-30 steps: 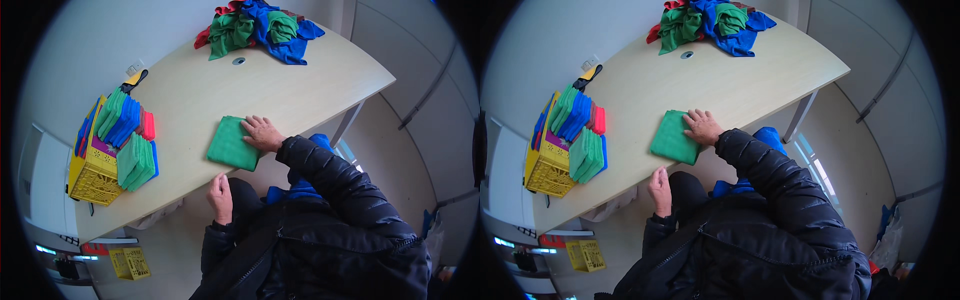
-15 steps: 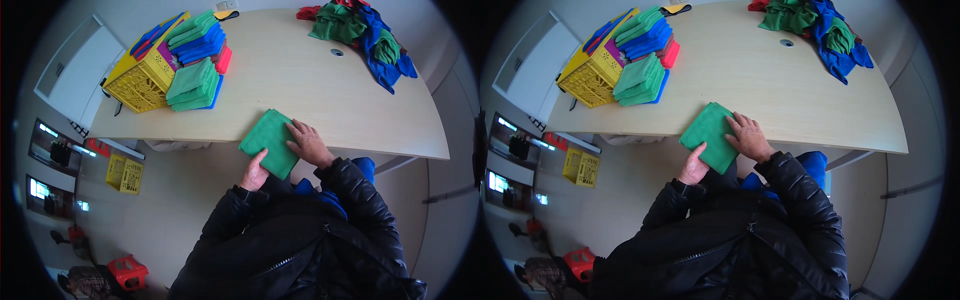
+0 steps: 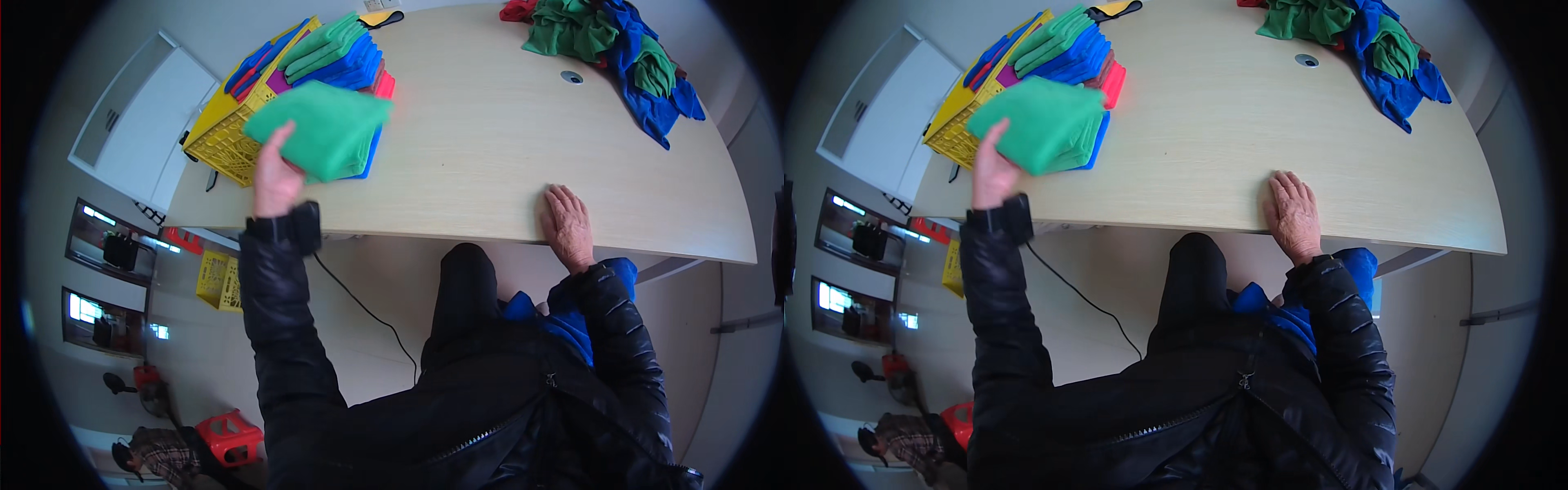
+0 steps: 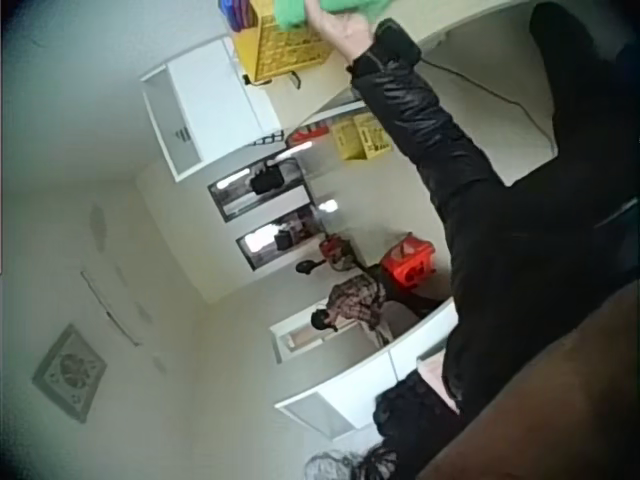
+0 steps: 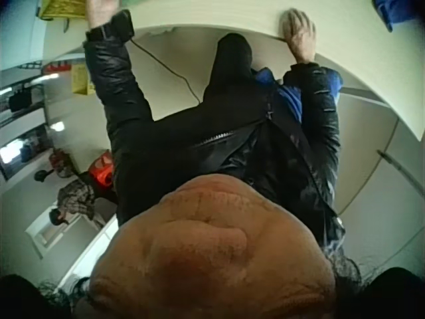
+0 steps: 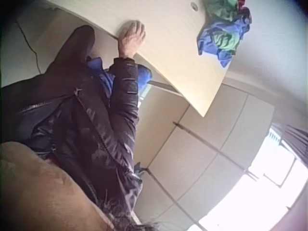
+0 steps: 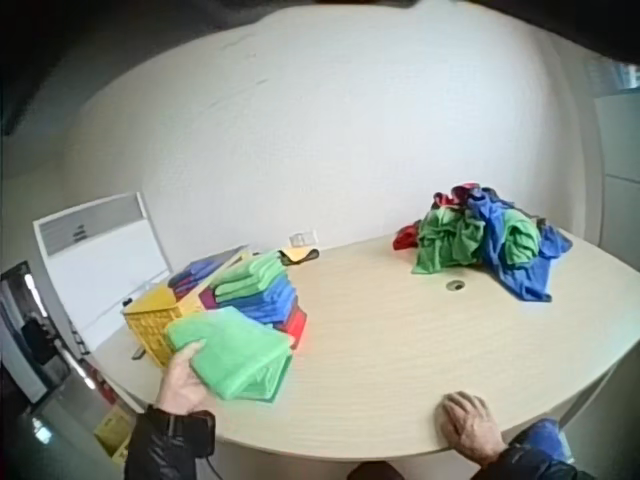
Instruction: Folding square green cloths on a table and stacking them.
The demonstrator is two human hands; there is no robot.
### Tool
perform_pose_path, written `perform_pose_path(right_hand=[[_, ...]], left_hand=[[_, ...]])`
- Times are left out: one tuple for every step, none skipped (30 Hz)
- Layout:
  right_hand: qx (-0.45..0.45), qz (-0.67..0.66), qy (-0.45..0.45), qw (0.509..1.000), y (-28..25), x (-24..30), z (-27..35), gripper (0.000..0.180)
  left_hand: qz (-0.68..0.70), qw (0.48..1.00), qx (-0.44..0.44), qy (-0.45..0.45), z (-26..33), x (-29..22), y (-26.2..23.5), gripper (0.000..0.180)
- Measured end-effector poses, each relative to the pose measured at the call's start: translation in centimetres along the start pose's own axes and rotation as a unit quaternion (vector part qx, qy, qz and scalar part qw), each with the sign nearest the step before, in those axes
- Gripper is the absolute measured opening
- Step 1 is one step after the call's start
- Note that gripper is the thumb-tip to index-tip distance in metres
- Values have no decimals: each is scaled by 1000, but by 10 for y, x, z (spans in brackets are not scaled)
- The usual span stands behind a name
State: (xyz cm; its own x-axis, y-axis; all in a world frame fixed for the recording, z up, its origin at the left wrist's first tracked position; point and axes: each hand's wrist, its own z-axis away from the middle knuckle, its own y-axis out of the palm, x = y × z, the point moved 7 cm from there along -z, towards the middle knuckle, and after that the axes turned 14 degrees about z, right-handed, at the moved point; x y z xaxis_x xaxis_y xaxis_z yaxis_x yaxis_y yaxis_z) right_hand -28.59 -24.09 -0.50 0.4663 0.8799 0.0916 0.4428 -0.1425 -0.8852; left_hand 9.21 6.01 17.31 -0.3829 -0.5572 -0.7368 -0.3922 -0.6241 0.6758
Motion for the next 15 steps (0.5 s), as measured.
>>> perform_pose_path(right_hand=[[10, 9, 8, 1000, 0, -3, 0, 47], [21, 18, 17, 999, -1, -6, 1, 47], [30, 26, 23, 999, 0, -9, 2, 47], [30, 29, 28, 999, 0, -12, 3, 47], [28, 31, 31, 999, 0, -12, 3, 48], [25, 31, 31, 999, 0, -9, 1, 48], [17, 19, 25, 999, -1, 3, -3, 48], [13, 15, 25, 999, -2, 6, -5, 48], [16, 8, 21, 1000, -2, 11, -7, 48], [26, 14, 24, 999, 1, 8, -7, 49], [36, 21, 26, 999, 2, 5, -5, 49], [38, 25, 28, 999, 2, 4, -5, 49], [40, 30, 32, 998, 2, 1, -4, 49], [42, 32, 34, 998, 1, 1, -3, 49], [43, 32, 36, 998, 2, 3, -3, 49]], left_hand=[[-1, 1000, 4, -5, -21, -9, 2, 40], [29, 999, 10, -12, -40, -15, 5, 39], [59, 998, 15, -17, -57, -21, 6, 38], [59, 998, 19, -21, -75, -17, 6, 38], [59, 998, -19, 1, -95, -12, -14, 37], [58, 996, -59, 25, -113, -11, -40, 35], [54, 996, -71, 17, -124, -16, -74, 35], [55, 995, -78, -2, -133, -6, -91, 35], [50, 996, -78, 5, -135, -10, -108, 35], [84, 991, -99, -22, -138, 15, -124, 35], [117, 985, -120, -49, -139, 34, -129, 35], [120, 984, -119, -53, -142, 38, -128, 35], [126, 983, -116, -64, -141, 42, -124, 37], [131, 982, -115, -73, -138, 42, -119, 38], [135, 981, -114, -80, -132, 39, -116, 39]])
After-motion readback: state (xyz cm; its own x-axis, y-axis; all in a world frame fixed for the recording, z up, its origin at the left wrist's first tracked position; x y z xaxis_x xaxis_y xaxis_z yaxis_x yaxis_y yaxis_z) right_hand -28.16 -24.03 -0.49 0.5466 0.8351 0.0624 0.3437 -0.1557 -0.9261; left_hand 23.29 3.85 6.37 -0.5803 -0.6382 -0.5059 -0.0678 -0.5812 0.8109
